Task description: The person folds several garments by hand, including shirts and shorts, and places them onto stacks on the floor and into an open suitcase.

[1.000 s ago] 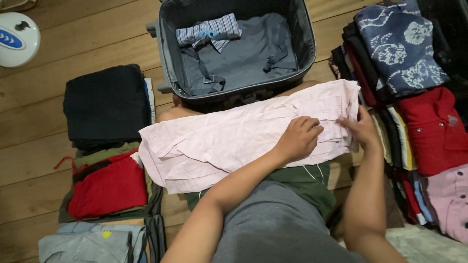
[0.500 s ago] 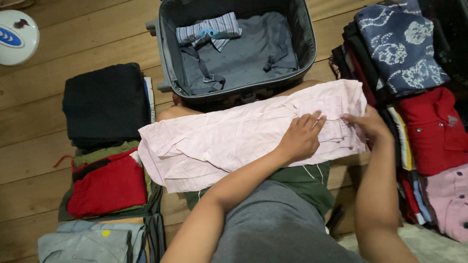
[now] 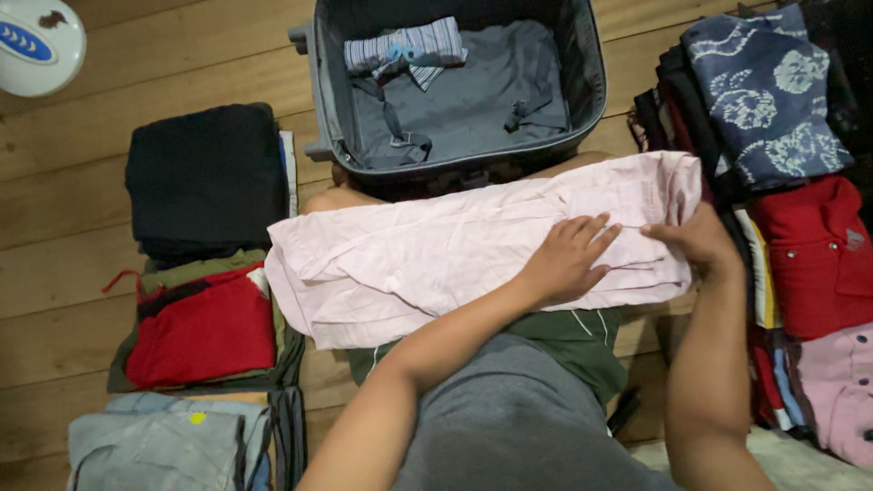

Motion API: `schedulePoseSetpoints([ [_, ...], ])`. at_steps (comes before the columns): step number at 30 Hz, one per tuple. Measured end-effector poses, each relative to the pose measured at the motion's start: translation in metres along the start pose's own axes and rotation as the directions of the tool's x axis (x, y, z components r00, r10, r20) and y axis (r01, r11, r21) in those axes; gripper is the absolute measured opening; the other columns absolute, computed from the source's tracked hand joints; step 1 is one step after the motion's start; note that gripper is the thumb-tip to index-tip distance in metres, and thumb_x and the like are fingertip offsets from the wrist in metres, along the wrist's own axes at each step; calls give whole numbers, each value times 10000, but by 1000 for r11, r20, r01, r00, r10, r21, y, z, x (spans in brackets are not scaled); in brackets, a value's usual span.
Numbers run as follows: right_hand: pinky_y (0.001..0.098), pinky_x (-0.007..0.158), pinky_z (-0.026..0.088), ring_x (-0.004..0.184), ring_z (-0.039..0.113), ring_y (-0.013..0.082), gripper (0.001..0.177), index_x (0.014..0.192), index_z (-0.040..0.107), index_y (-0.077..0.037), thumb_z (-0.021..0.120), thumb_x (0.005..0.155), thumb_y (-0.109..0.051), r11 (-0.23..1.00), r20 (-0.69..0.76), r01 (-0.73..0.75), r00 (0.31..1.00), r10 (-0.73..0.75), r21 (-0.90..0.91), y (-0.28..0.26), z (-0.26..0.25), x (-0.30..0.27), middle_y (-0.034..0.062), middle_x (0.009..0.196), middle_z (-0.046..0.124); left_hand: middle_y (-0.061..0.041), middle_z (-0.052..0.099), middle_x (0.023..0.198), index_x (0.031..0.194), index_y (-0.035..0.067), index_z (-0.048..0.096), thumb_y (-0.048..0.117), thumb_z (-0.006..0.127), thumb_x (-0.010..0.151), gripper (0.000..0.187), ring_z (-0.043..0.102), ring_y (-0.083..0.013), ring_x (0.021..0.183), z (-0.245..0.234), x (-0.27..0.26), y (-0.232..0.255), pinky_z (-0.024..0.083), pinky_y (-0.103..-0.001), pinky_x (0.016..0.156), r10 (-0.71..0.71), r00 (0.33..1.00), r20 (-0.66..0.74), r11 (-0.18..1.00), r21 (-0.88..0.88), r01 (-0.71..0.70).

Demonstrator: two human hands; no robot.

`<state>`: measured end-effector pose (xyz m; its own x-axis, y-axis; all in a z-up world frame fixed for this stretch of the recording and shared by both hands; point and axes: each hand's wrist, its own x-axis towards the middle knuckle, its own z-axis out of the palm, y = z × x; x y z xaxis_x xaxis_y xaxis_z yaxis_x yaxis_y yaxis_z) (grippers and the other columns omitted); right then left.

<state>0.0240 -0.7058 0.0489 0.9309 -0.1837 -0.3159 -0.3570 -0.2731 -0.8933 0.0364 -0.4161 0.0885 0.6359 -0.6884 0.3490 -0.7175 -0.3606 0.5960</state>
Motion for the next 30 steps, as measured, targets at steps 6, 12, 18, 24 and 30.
schedulePoseSetpoints([
  [6, 354, 867, 535, 994, 656, 188, 671, 1332, 621, 49, 842, 704, -38, 995, -34, -50, 998, 54, 90, -7, -3, -5, 78, 1176, 689, -226, 447, 1536, 1461, 53, 496, 214, 601, 855, 637, 381, -401, 1459, -41, -48, -33, 260, -579, 1211, -297, 950, 93, 948, 148, 282],
  [12, 351, 924, 524, 1063, 642, 179, 732, 1410, 576, 45, 817, 723, -26, 979, 22, 60, 998, -66, 193, -29, -1, -17, 62, 1241, 668, -264, 388, 1559, 1483, -5, 456, 247, 620, 725, 816, 311, -430, 1479, -61, -104, -57, 163, -662, 1196, -486, 874, 4, 795, 418, 440],
  [18, 354, 1081, 476, 1254, 600, 193, 894, 1544, 456, 9, 772, 708, 1, 899, 101, 158, 971, -216, 408, -116, 44, -43, 73, 1412, 598, -286, 390, 1541, 1483, 36, 452, 296, 671, 713, 841, 299, -451, 1459, -61, -107, -65, 149, -670, 1172, -475, 880, 24, 809, 406, 426],
  [24, 393, 1145, 509, 1268, 622, 236, 894, 1540, 454, 46, 771, 711, -63, 815, 224, 332, 850, -477, 476, -165, 133, -42, 107, 1320, 601, -204, 532, 1486, 1476, 62, 492, 374, 669, 896, 683, 517, -318, 1360, -85, -121, -64, 414, -499, 1119, -571, 820, -34, 784, -320, 532],
  [30, 321, 700, 483, 856, 581, 197, 604, 1429, 561, 52, 727, 868, -100, 934, 533, -111, 841, -93, 339, -145, 266, -19, 121, 1044, 627, -133, 560, 1433, 1520, 10, 435, 386, 519, 1049, 608, 564, -201, 1271, -118, -171, -85, 458, -344, 1082, -756, 654, 32, 146, -965, 216],
])
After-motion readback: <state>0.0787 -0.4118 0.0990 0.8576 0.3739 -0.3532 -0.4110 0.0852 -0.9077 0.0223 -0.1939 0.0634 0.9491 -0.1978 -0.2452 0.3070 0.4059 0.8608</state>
